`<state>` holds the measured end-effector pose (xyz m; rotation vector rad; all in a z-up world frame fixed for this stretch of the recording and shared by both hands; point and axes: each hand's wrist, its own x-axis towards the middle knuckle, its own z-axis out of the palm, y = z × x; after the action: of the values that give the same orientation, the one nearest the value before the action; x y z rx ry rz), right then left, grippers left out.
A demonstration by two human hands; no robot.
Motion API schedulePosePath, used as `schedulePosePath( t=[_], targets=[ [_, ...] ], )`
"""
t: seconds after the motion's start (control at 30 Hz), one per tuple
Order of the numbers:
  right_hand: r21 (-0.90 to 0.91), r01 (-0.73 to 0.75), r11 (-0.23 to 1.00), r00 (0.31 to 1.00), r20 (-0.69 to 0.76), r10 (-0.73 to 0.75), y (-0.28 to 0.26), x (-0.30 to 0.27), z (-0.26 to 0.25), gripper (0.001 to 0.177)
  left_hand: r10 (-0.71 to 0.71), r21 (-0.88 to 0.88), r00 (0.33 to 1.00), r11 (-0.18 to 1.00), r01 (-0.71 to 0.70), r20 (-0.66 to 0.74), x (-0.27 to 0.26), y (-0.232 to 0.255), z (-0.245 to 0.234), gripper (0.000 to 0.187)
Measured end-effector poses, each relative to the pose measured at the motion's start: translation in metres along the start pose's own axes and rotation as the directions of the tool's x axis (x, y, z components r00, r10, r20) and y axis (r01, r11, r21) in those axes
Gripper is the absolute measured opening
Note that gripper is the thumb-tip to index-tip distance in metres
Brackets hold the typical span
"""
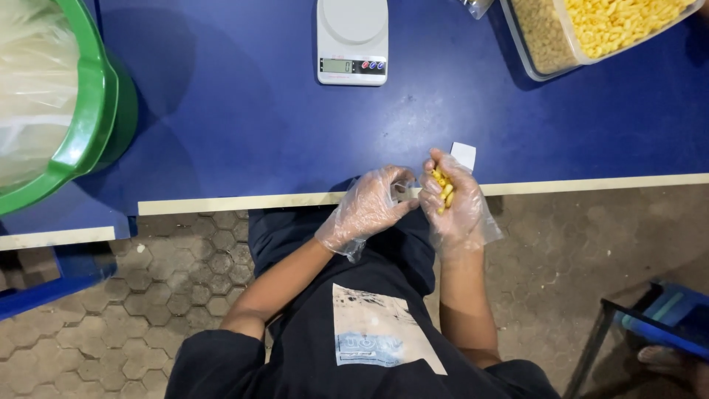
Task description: Picking up small yellow snack items and placing them into small plastic bags for weighing and packaging.
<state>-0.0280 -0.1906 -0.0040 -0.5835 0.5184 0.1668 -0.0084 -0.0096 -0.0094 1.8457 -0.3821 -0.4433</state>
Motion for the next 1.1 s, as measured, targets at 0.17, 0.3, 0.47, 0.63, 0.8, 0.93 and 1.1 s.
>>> schedulePosePath(
  t=[0.17,0.3,0.47,0.63,0.8,0.93,1.1],
  targets=[
    [-0.246,0.132,0.960,0.989,0.094,-0.111,0.013,-0.005,-0.005,0.018,-0.066,0.016,0.998,0.998,0.065,0.015,-0.001,0.012,-0.002,0.047],
    [-0.382,0.188,0.905,0.980,0.127,-0.150,0.015,-0.019,0.008,0.017,-0.091,0.004,0.995,0.996,0.091,0.040,-0.006,0.019,-0.006,0.036],
    [-0.447,0.185,0.875,0.978,0.168,-0.121,0.012,-0.031,0.035,0.018,-0.001,0.004,1.000,1.000,0.000,0.028,-0.006,0.045,-0.016,0.033],
    [-0.492,0.181,0.852,0.976,0.196,-0.094,0.004,-0.047,0.070,0.019,0.067,0.000,0.998,0.998,-0.067,0.022,-0.008,0.022,-0.010,0.030],
    [-0.447,0.187,0.875,0.964,0.253,-0.077,0.001,-0.049,0.067,0.019,0.110,-0.016,0.993,0.994,-0.110,0.032,-0.010,0.040,-0.019,0.028],
    [-0.439,0.170,0.882,0.963,0.262,-0.055,-0.001,-0.043,0.052,0.019,0.087,-0.077,0.995,0.994,-0.083,0.053,-0.009,0.018,-0.008,0.026],
    [-0.272,0.150,0.950,0.983,0.145,-0.114,0.009,-0.008,-0.020,0.018,0.042,-0.067,0.998,0.997,-0.039,0.049,-0.007,0.010,-0.006,0.041]
  ],
)
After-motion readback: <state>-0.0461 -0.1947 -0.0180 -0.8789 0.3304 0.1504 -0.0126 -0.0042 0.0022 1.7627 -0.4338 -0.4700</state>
